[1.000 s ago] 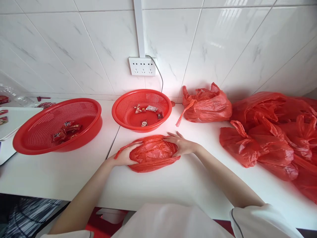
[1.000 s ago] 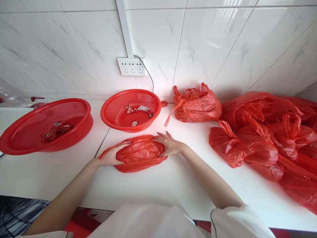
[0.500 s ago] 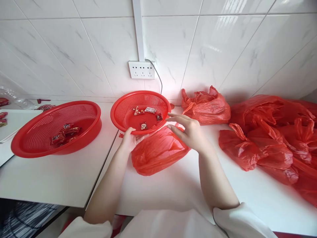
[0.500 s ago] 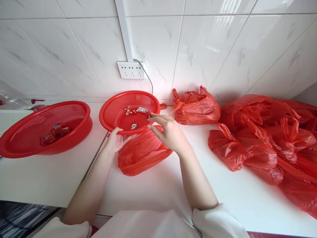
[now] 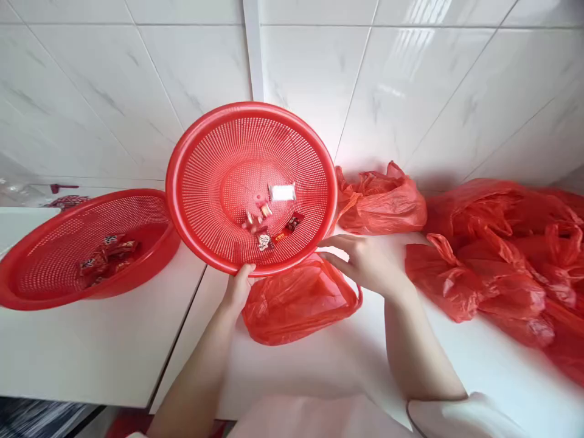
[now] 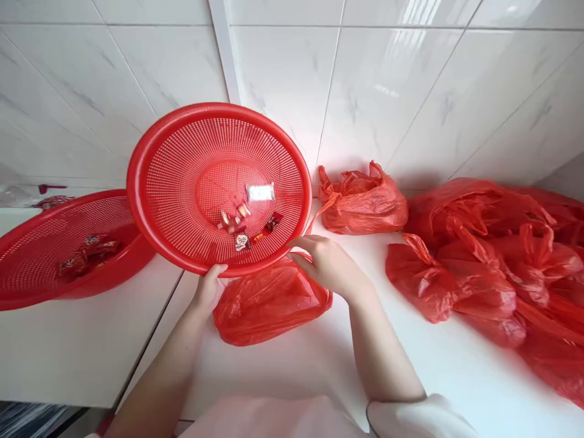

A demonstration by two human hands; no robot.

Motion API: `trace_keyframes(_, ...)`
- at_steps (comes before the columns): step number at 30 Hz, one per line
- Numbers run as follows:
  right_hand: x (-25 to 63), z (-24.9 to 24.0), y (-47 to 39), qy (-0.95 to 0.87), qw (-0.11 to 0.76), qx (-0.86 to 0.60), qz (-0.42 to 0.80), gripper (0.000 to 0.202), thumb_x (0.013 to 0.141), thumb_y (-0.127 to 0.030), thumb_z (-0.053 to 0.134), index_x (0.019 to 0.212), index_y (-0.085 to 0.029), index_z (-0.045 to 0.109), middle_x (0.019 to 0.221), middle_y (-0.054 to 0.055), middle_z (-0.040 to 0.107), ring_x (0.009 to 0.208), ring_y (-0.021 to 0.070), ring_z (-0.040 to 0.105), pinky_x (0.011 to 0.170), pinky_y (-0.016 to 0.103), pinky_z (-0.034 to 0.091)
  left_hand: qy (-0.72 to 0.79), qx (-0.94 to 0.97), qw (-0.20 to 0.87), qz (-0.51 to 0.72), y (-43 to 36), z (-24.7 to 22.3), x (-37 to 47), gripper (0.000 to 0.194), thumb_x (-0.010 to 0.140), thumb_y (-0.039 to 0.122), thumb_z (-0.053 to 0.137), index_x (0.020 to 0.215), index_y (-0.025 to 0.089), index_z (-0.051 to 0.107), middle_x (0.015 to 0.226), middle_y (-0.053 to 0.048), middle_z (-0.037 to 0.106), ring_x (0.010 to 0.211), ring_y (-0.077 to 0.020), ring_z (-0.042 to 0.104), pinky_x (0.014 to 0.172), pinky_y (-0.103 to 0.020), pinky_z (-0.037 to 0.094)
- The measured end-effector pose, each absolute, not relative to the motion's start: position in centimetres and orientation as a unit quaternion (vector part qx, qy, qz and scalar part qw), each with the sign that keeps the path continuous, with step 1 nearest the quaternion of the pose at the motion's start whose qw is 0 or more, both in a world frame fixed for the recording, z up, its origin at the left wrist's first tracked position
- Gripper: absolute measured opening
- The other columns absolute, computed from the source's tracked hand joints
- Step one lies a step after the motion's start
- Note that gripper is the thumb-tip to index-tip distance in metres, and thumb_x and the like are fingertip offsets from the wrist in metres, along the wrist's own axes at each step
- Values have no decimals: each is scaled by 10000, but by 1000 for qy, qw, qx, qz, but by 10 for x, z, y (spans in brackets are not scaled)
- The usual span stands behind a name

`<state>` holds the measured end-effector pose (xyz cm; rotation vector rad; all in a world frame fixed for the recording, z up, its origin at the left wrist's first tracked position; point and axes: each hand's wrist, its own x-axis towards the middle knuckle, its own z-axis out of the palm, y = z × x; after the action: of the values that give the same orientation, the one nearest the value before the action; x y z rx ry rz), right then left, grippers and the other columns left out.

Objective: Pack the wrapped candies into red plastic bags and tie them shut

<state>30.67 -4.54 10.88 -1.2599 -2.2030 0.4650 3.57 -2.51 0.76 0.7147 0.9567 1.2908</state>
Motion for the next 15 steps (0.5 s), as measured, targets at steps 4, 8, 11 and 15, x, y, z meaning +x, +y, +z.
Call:
trace_keyframes(4, 304, 103, -41, -823, 252, -483, 159, 249, 962, -278, 487, 1139, -233, 656, 1060, 52, 713, 927, 199, 672, 823, 337, 517, 420, 333, 631, 560, -28, 5, 37, 340, 733, 228, 629, 1064, 152, 634, 1028, -79, 712, 1019, -298, 663, 864, -441, 548)
trace_keyframes(8, 300, 92, -34, -829, 232, -493, 122, 230, 964, -280, 486, 1096, -195, 654, 1010, 75, 707, 889, 210, 665, 793, 344, 512, 428, 339, 636, 545, -31, -1, 39, 270, 730, 249, 644, 982, 154, 643, 948, -69, 702, 975, -280, 667, 835, -408, 544)
trace_keyframes(11, 295, 81, -27, -837, 229, -488, 95, 232, 966, -245, 480, 1128, -184, 635, 1037, 90, 695, 943, 220, 649, 831, 349, 503, 459, 342, 617, 540, -31, -8, 39, 266, 702, 281, 682, 938, 165, 642, 914, -51, 682, 917, -265, 667, 795, -390, 541)
trace_keyframes(15, 284, 68, -19, -851, 211, -475, 80, 280, 980, -299, 458, 1143, -159, 637, 1058, 127, 687, 990, 250, 630, 885, 393, 482, 502, 343, 580, 542, -32, -14, 42, 285, 672, 294, 700, 922, 165, 660, 888, -58, 679, 876, -269, 665, 762, -394, 537)
